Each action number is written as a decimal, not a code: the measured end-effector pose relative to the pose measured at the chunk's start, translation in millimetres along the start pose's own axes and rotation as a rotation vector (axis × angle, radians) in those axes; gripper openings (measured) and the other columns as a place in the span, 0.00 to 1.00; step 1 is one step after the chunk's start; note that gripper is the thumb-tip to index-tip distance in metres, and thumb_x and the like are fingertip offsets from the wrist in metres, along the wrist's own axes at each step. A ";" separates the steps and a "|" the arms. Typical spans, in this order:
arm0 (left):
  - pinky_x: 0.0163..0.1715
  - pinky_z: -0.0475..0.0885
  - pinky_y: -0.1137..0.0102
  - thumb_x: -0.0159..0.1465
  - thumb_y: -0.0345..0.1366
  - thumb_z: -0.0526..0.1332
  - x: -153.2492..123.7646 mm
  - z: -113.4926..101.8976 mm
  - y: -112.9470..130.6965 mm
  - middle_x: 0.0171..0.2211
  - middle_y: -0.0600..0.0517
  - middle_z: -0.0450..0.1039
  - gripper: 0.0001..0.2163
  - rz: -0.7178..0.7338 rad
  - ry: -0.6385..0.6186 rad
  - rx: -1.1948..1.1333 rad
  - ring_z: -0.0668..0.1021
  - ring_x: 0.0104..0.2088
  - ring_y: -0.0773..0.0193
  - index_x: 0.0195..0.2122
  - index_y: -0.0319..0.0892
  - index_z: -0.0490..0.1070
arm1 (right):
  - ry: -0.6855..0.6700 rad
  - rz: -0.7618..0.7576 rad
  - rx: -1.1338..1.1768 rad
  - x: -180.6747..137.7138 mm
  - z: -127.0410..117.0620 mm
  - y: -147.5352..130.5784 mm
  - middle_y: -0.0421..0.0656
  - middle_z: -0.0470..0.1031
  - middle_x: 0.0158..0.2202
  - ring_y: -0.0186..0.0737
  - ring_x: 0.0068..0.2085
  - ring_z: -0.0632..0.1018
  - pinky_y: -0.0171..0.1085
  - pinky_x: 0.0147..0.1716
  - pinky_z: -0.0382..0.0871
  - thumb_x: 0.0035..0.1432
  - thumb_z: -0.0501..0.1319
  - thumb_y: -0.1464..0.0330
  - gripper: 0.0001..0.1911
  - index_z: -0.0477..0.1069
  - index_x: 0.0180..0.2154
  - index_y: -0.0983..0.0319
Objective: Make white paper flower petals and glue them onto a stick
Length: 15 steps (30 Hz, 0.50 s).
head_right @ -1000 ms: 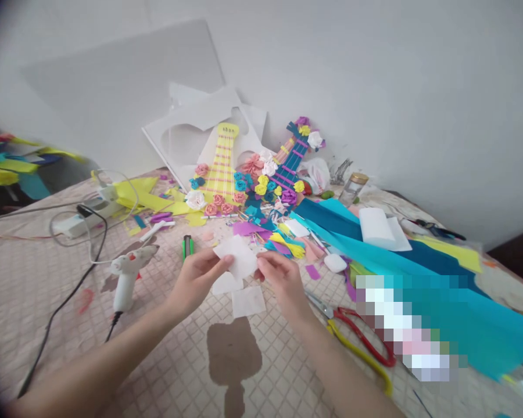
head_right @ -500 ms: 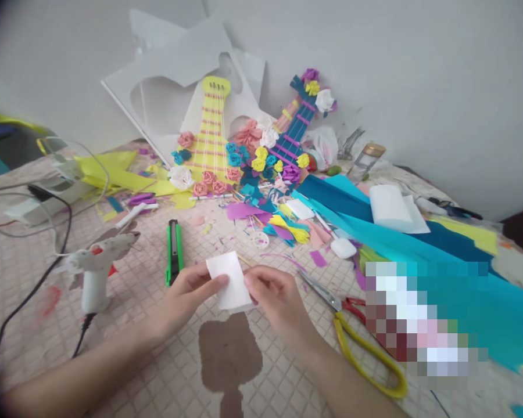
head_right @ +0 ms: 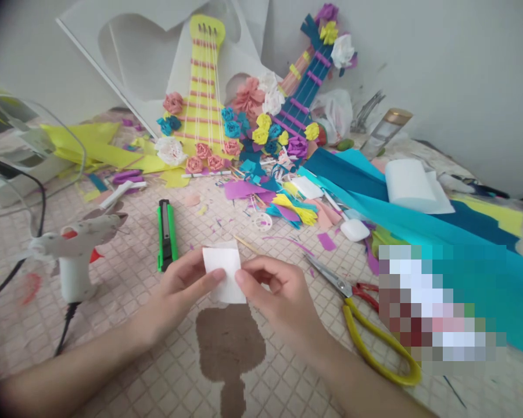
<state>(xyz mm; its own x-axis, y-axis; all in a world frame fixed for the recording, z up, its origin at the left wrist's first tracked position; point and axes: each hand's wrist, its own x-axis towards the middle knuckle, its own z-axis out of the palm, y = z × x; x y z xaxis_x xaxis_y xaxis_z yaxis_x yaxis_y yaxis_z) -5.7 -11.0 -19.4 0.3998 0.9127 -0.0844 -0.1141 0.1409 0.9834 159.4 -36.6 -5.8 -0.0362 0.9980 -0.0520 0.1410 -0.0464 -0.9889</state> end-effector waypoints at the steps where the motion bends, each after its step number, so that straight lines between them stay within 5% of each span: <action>1: 0.33 0.69 0.72 0.59 0.34 0.60 -0.8 -0.1 -1.4 0.36 0.52 0.69 0.08 0.085 0.089 0.033 0.72 0.35 0.66 0.39 0.43 0.66 | 0.031 -0.008 -0.037 0.0 0.3 -0.9 0.38 0.72 0.24 0.31 0.26 0.70 0.29 0.23 0.64 0.52 0.62 0.64 0.07 0.73 0.26 0.61; 4: 0.39 0.66 0.71 0.57 0.29 0.61 -4.3 -1.0 -4.2 0.36 0.54 0.65 0.10 0.386 0.304 0.268 0.70 0.37 0.66 0.38 0.45 0.64 | 0.123 -0.046 -0.114 -0.9 1.6 -2.5 0.38 0.72 0.23 0.31 0.25 0.71 0.29 0.23 0.65 0.52 0.62 0.66 0.06 0.72 0.26 0.60; 6: 0.40 0.65 0.70 0.57 0.27 0.61 -6.8 -1.0 -4.2 0.34 0.54 0.67 0.08 0.481 0.239 0.438 0.70 0.37 0.66 0.36 0.44 0.67 | 0.141 -0.073 -0.143 -2.1 2.6 -3.2 0.37 0.72 0.23 0.30 0.25 0.71 0.27 0.23 0.65 0.52 0.62 0.67 0.05 0.72 0.26 0.60; 9: 0.41 0.67 0.71 0.59 0.28 0.59 -9.2 1.1 -2.4 0.36 0.52 0.72 0.08 0.415 0.081 0.452 0.73 0.38 0.66 0.39 0.43 0.70 | 0.101 -0.086 -0.151 -4.1 4.2 -4.3 0.36 0.72 0.23 0.29 0.24 0.71 0.26 0.20 0.64 0.53 0.61 0.67 0.05 0.72 0.26 0.59; 15: 0.38 0.69 0.72 0.62 0.32 0.57 -8.7 5.8 0.2 0.38 0.53 0.76 0.08 0.195 0.012 0.230 0.75 0.38 0.66 0.39 0.45 0.74 | 0.064 -0.065 -0.142 -6.9 7.4 -4.7 0.37 0.73 0.23 0.31 0.24 0.72 0.28 0.22 0.67 0.53 0.61 0.67 0.05 0.74 0.28 0.59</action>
<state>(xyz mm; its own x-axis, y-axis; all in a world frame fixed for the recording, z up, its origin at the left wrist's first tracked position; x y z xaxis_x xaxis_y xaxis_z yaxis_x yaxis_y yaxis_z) -3.9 -21.2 -17.5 0.3798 0.9186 0.1090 0.0224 -0.1269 0.9917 151.7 -43.6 -1.8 0.0121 0.9996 0.0252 0.2794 0.0208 -0.9599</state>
